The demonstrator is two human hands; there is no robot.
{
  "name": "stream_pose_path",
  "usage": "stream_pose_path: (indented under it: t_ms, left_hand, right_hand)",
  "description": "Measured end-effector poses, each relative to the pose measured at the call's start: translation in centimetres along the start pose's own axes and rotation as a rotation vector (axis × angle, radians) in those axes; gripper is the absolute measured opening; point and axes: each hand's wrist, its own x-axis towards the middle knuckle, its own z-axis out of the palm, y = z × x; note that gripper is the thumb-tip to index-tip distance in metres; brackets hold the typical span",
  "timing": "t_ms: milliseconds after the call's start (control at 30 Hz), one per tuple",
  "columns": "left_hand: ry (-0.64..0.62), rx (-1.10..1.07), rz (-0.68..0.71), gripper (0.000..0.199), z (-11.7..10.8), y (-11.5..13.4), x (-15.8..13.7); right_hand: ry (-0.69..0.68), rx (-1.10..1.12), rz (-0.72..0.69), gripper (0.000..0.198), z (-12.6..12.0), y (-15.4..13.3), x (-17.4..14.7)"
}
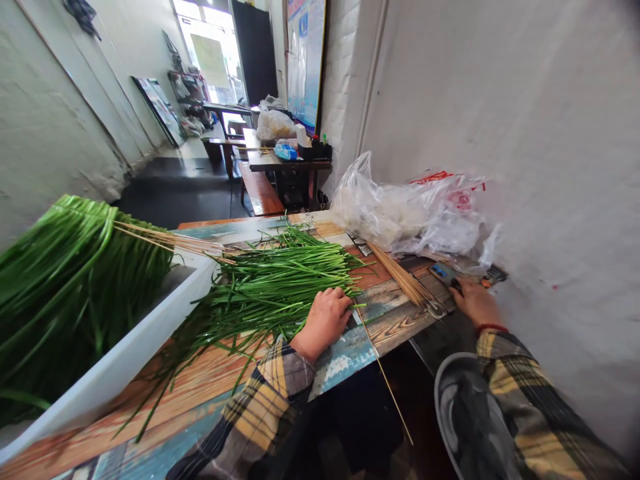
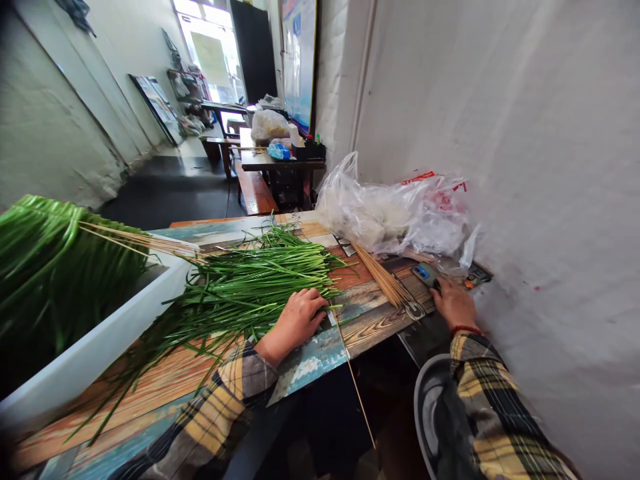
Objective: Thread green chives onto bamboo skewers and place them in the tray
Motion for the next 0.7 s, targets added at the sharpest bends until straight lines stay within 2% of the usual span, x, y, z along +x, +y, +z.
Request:
stream_pose_path:
  t_ms: [200,367,700]
  left_hand:
    - [-0.003,-0.008,-0.006,0.016,0.0,0.0,0.0]
    - [-0.011,-0.008,-0.014,0.016,0.0,0.0,0.0]
    - [-0.015,-0.005,-0.005,0.017,0.1,-0.1,0.1]
  right_hand:
    - [0.003,0.01,0.156,0.044,0.5,-0.7,1.2]
    - [0.003,0.029,0.233,0.048,0.9,-1.1,2.1]
    - [-0.008,0.011,0.246,0.048,1.7,-0.6,2.7]
